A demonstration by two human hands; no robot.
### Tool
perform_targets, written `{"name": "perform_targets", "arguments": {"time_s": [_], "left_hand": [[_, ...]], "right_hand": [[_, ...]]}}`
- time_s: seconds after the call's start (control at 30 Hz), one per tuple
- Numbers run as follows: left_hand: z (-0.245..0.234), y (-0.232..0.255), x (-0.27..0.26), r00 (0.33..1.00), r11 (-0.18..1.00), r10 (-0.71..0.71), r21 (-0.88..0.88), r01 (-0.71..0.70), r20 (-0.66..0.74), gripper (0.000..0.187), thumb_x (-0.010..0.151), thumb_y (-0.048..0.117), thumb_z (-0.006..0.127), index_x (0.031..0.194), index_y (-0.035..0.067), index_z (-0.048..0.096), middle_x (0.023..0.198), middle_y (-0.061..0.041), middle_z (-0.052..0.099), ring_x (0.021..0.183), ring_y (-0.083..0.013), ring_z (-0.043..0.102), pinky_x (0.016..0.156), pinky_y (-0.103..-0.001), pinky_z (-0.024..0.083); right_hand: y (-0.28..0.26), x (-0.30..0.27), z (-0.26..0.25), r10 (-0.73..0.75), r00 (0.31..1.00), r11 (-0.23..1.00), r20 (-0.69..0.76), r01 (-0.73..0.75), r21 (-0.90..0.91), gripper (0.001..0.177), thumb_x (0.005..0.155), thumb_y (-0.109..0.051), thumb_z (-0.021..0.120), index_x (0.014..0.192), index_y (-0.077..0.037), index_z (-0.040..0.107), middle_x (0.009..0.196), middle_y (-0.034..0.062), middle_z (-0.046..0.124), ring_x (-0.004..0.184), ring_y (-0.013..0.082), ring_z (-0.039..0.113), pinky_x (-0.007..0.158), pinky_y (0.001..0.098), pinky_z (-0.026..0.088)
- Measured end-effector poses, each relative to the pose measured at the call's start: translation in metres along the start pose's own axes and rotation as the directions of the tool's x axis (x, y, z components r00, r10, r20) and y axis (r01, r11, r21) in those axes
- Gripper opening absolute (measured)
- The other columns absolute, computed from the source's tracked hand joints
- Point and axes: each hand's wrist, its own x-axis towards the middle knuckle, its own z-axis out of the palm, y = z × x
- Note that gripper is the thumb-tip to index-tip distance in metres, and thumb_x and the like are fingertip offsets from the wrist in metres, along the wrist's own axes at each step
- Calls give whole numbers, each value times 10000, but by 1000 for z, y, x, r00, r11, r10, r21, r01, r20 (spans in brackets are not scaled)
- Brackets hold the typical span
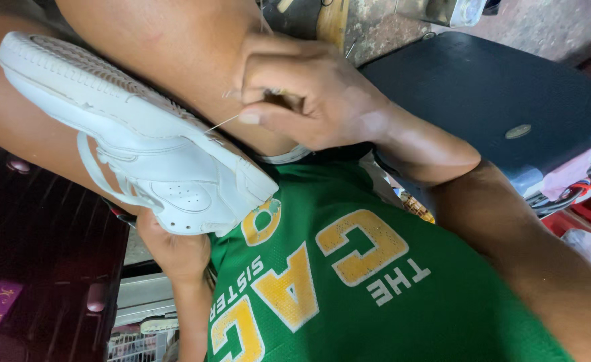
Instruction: The person holds a white sneaker on their lap and repeatedly sews the sole to the upper using a needle and thread. They pull the thread through the shoe, reposition the shoe, and continue stitching along the edge of the sole throughout the clip.
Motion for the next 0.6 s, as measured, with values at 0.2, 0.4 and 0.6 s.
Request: {"name": "perform_targets", "arguments": {"time_s": [0.2,0.4,0.6], "left_hand": [[-8,15,15,990,971,32,230,-64,138,197,1010,169,649,1040,-23,679,951,-116,710,846,-197,685,844,-346,529],[4,4,14,995,982,79,164,-89,67,207,968,147,667,1069,-34,675,983,-140,726,910,-236,709,859,-353,535],[10,-9,4,999,996,40,76,-38,-17,248,976,177,689,1092,-42,677,1032,-154,743,942,-261,709,878,-372,533]], "right_hand": [[-16,25,29,-231,972,859,-51,228,459,184,1149,-173,640,1034,-46,573,1027,49,639,905,230,670,825,327,539],[-16,40,59,-349,921,937,-176,347,-43,265,1021,-177,795,878,-58,605,812,77,604,722,267,636,637,393,490],[-12,38,61,-360,915,933,-182,355,-57,233,1017,-142,785,891,-53,610,788,82,590,684,279,623,630,401,481]]}}
